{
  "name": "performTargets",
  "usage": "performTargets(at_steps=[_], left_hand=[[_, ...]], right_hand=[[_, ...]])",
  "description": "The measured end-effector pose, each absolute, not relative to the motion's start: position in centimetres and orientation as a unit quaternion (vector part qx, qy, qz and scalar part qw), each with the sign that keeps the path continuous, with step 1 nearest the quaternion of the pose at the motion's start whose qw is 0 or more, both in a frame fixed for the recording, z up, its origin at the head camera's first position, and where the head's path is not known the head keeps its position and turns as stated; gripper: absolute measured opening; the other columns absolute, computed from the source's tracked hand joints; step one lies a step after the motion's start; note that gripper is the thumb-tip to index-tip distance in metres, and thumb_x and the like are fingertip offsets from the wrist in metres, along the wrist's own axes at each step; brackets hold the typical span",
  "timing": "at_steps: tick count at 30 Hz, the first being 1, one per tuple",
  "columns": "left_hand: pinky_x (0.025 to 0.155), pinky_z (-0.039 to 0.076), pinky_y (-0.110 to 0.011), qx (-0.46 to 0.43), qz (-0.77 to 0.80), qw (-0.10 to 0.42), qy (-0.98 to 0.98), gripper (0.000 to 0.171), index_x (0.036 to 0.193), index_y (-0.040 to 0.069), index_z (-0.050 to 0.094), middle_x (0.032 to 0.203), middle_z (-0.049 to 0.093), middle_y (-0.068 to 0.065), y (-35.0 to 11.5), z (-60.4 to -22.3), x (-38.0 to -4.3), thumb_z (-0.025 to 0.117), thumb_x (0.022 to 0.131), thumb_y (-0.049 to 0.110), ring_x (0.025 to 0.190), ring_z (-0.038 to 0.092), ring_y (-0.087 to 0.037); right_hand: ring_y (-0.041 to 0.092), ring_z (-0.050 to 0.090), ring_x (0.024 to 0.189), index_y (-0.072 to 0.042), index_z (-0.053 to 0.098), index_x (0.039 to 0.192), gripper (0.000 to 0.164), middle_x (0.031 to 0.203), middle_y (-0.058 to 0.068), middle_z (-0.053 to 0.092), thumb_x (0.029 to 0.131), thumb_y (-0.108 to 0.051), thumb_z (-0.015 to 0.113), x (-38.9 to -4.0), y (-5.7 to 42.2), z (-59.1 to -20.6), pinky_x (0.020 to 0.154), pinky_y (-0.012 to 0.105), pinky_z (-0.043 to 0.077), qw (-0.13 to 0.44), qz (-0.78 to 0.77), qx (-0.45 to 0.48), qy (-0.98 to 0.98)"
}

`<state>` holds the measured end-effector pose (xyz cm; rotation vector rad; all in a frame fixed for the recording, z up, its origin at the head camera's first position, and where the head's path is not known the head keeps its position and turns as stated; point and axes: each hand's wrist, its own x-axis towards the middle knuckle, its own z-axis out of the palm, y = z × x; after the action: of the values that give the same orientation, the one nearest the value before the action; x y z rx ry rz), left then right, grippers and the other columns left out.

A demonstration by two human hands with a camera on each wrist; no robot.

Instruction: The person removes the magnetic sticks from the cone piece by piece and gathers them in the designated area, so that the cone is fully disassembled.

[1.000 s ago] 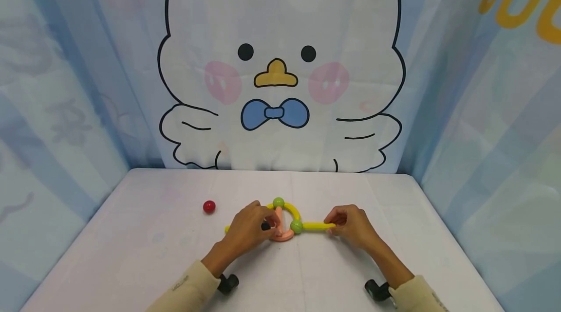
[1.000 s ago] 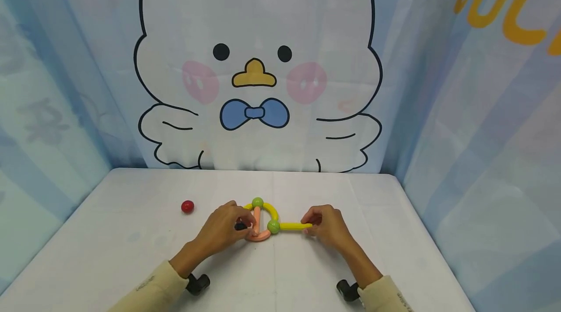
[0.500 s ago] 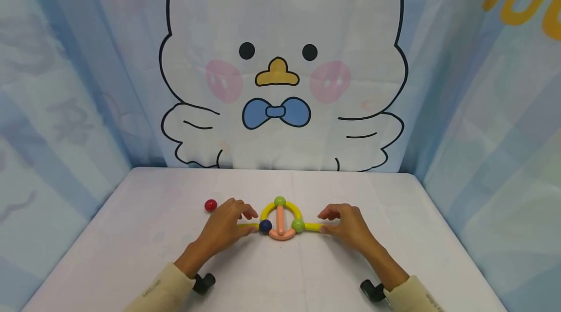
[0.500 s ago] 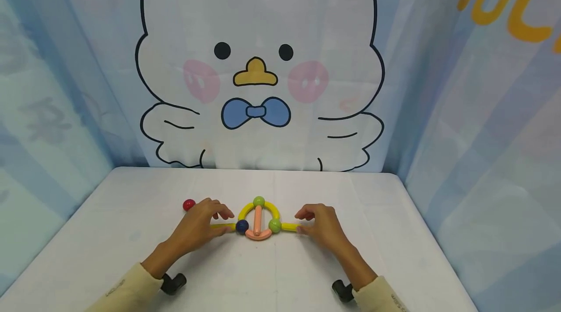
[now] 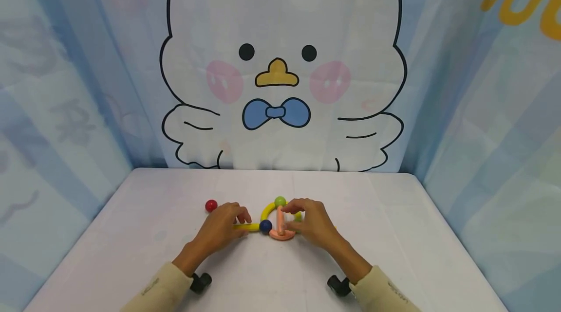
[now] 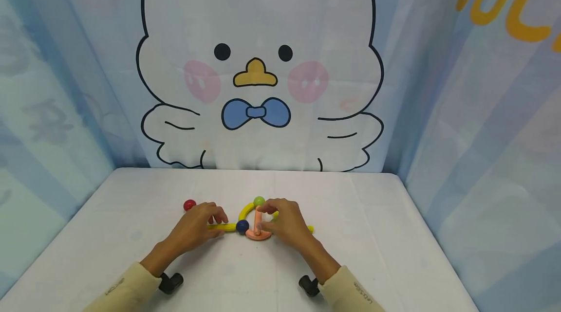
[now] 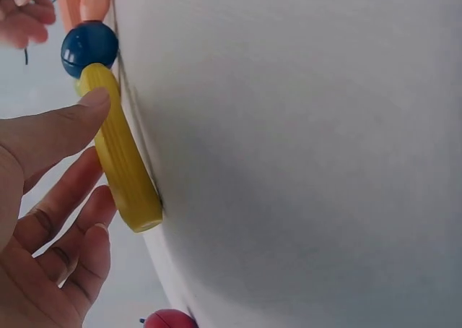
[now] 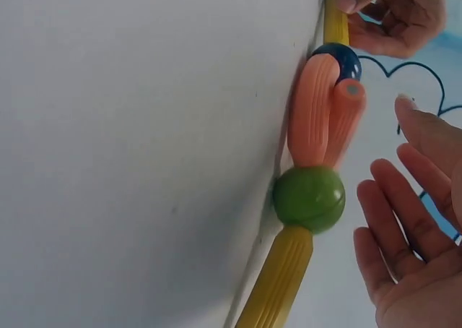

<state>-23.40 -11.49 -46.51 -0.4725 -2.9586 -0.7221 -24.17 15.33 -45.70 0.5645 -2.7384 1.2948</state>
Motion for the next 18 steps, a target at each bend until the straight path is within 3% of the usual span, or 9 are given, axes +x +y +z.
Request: performTargets(at_steps=[3, 5, 9, 12, 18], left_hand=[[0.079, 0.056, -0.027, -0.151, -0.238, 0.025, -0.959, 0.024, 0.093, 0.025, 0.077, 0.085, 0.064, 0.011, -11.5, -46.6, -23.6, 0.095, 0.080, 0.016, 0.084, 0.058, -0.010], [0.079, 0.056, -0.027, -0.151, -0.238, 0.023, -0.959, 0.024, 0.093, 0.025, 0.077, 0.085, 0.064, 0.011, -11.6, -46.7, -23.6, 0.095, 0.080, 0.016, 0.083, 0.057, -0.009], [0.080, 0.056, -0.028, -0.156, -0.233, 0.026, -0.960, 0.023, 0.093, 0.024, 0.078, 0.085, 0.066, 0.012, -11.6, -46.9, -23.7, 0.095, 0.079, 0.015, 0.084, 0.057, -0.009], [0.082, 0.056, -0.029, -0.163, -0.230, 0.027, -0.959, 0.024, 0.094, 0.022, 0.079, 0.086, 0.067, 0.011, -11.7, -47.0, -23.8, 0.094, 0.079, 0.014, 0.084, 0.059, -0.010], [0.084, 0.058, -0.031, -0.172, -0.233, 0.016, -0.957, 0.024, 0.097, 0.020, 0.080, 0.089, 0.070, 0.010, -11.8, -47.0, -24.0, 0.093, 0.080, 0.011, 0.084, 0.059, -0.009]], right_hand=[[0.025, 0.069, 0.108, -0.010, 0.081, 0.113, 0.031, 0.107, 0.008, 0.079, 0.084, -0.010, 0.090, -24.6, 14.1, -45.8, 0.101, 0.055, 0.055, 0.016, 0.433, 0.206, -0.877], [0.025, 0.068, 0.106, -0.008, 0.080, 0.114, 0.030, 0.106, 0.009, 0.078, 0.086, -0.010, 0.089, -24.9, 13.2, -45.9, 0.100, 0.050, 0.057, -0.002, 0.439, 0.213, -0.873], [0.020, 0.063, 0.091, -0.009, 0.081, 0.113, 0.031, 0.103, 0.011, 0.075, 0.084, -0.013, 0.092, -25.4, 11.8, -46.1, 0.082, 0.029, 0.058, -0.022, 0.416, 0.238, -0.877], [0.016, 0.061, 0.084, -0.010, 0.082, 0.110, 0.030, 0.105, 0.008, 0.077, 0.082, -0.014, 0.093, -25.7, 11.0, -46.3, 0.072, 0.022, 0.052, -0.023, 0.386, 0.254, -0.886], [0.015, 0.068, 0.097, -0.013, 0.082, 0.107, 0.025, 0.108, 0.000, 0.079, 0.084, -0.013, 0.091, -25.8, 10.3, -46.5, 0.081, 0.023, 0.056, -0.041, 0.356, 0.247, -0.900]])
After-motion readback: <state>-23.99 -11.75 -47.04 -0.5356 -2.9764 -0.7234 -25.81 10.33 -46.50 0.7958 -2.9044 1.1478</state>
